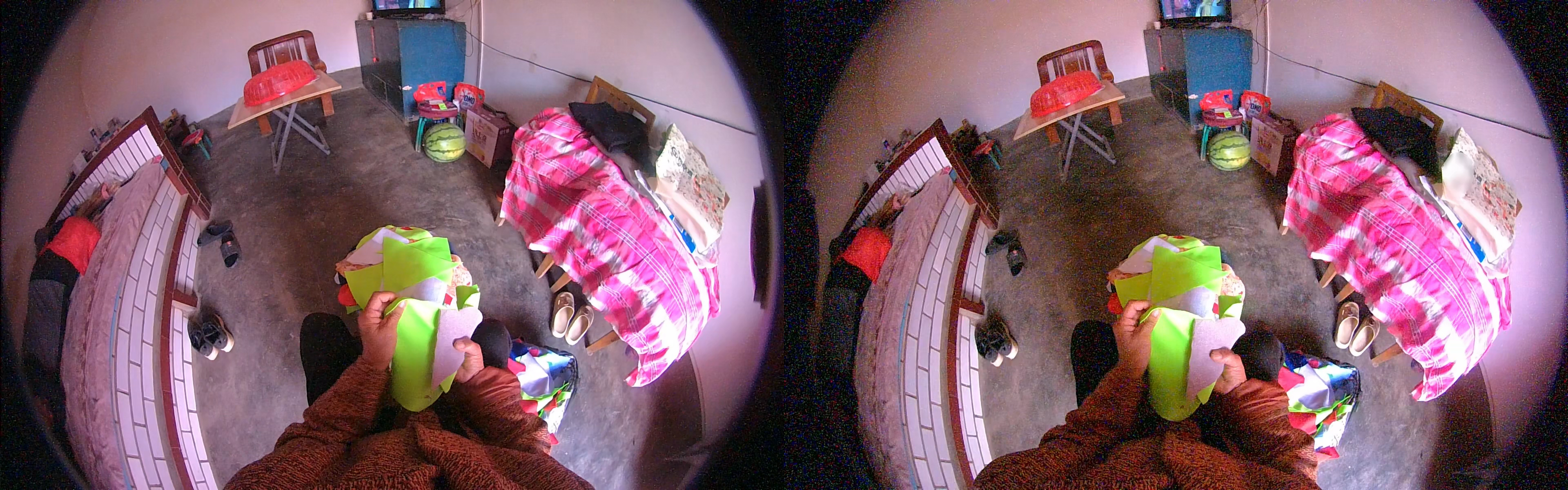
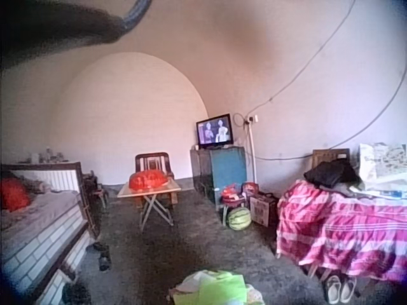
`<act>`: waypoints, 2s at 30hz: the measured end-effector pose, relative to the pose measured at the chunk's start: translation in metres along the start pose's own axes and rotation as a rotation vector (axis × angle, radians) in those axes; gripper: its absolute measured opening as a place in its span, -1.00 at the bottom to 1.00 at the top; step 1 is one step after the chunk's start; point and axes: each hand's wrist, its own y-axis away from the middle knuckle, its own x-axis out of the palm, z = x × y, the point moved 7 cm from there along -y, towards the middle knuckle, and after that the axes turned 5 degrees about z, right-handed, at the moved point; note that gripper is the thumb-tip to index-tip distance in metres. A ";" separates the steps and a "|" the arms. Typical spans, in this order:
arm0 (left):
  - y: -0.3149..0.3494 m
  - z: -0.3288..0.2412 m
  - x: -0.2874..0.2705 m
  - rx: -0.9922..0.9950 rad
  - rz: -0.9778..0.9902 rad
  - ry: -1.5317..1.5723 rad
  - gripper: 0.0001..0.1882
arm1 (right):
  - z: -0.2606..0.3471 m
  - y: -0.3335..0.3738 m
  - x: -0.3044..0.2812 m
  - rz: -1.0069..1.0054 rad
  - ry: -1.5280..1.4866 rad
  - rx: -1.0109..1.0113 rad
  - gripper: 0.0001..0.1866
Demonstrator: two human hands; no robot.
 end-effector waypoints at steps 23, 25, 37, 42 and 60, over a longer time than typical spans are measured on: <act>-0.068 -0.146 -0.102 0.262 -0.080 -0.412 -0.91 | 0.072 0.015 -0.038 0.099 -0.026 -0.597 -0.51; -0.075 -0.141 -0.102 0.239 -0.046 -0.358 -0.93 | 0.076 0.016 -0.034 0.112 0.012 -0.607 -0.51; -0.170 -0.077 -0.051 0.011 0.155 0.197 -0.71 | 0.069 0.008 -0.049 0.232 -0.128 -0.535 -0.49; -0.174 0.065 -0.094 -0.275 0.029 0.112 -0.71 | 0.068 0.005 -0.046 0.198 -0.130 -0.537 -0.59; -0.102 0.106 -0.082 -0.432 0.359 0.006 -0.67 | 0.062 0.009 -0.081 -0.144 -0.059 -0.490 -0.53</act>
